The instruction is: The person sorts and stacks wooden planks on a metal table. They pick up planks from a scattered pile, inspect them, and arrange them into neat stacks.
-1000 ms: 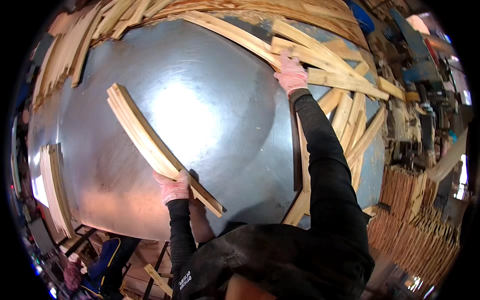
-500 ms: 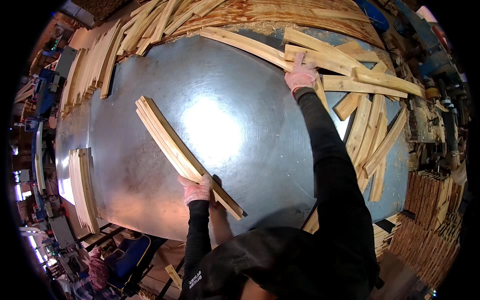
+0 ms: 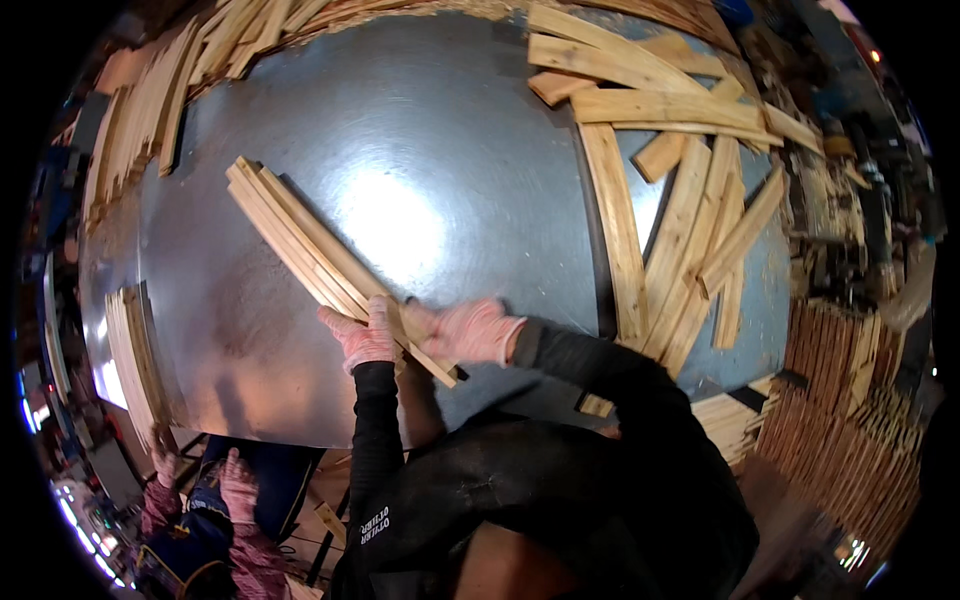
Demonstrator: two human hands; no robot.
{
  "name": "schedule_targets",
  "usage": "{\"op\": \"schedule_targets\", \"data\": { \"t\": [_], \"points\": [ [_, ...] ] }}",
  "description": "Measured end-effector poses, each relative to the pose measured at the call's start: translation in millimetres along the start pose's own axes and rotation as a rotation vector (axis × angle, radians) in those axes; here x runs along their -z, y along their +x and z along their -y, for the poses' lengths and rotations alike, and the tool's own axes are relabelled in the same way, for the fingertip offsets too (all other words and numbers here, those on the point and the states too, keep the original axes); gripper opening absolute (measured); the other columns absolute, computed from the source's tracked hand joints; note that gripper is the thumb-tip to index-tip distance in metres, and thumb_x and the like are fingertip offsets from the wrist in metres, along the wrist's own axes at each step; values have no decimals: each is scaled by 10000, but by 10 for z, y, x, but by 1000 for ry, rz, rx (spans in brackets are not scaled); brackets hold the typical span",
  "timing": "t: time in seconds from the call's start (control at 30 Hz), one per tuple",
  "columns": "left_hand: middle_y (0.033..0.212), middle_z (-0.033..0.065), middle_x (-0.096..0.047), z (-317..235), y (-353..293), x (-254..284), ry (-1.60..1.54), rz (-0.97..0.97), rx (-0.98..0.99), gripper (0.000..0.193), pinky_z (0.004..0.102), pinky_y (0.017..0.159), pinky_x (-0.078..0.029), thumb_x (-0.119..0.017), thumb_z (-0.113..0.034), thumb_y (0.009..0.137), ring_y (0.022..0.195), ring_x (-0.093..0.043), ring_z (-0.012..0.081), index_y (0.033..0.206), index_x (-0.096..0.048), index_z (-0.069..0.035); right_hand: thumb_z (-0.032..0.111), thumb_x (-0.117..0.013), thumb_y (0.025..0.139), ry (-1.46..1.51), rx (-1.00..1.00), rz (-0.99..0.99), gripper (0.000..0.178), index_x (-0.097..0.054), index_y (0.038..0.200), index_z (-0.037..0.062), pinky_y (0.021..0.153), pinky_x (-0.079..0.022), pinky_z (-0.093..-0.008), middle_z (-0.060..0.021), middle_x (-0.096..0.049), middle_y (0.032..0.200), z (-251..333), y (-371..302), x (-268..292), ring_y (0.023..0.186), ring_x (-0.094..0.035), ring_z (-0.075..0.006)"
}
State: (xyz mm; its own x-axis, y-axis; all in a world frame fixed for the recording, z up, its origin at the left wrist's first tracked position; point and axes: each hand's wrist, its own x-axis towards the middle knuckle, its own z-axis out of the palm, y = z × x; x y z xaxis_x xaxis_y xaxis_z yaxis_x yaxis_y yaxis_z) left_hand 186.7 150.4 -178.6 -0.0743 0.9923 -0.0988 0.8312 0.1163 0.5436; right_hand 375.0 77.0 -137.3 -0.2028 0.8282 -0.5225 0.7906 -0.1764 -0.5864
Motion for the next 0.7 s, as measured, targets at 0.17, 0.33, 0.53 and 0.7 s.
{"op": "schedule_targets", "data": {
  "t": [0.17, 0.33, 0.53, 0.7],
  "points": [
    [1460, 276, -356, -595, -95, 259, 307, 151, 267, 1131, 478, 1055, -403, -757, -382, 732, 1279, -487, 394, 1540, -43, -43, 443, -613, 863, -288, -477, -1120, 767, -327, 1470, 71, 1101, -330, -470, -256, -464, 1418, -673, -187, 80, 1353, -422, -325],
    [1339, 251, -497, 352, 112, 601, 244, 80, 97, 1086, 432, 1022, -440, -863, -215, 648, 1206, -535, 348, 1516, -222, -86, 357, -670, 805, 76, -956, -765, 621, -428, 1288, 50, 914, -485, -487, -247, -583, 1197, -1856, -814, 562, 1119, -586, -402],
    [1368, 273, -465, 722, -102, 1118, 850, -39, -55, 914, 467, 1052, -405, -760, -358, 765, 1247, -480, 431, 1497, -291, -74, 315, -637, 837, -151, -615, -449, 671, -364, 1396, 64, 970, -435, -508, -219, -560, 1257, -1435, -83, -163, 1096, -586, -399],
    [1417, 305, -426, -308, -336, 380, 316, -148, -775, 973, 480, 1096, -364, -802, -425, 731, 1297, -437, 436, 1449, -348, 50, 579, -569, 853, -109, -933, -1280, 920, -285, 1482, -29, 1123, -288, -533, -256, -302, 1533, -1490, -721, 104, 1383, -337, -439]
  ]
}}
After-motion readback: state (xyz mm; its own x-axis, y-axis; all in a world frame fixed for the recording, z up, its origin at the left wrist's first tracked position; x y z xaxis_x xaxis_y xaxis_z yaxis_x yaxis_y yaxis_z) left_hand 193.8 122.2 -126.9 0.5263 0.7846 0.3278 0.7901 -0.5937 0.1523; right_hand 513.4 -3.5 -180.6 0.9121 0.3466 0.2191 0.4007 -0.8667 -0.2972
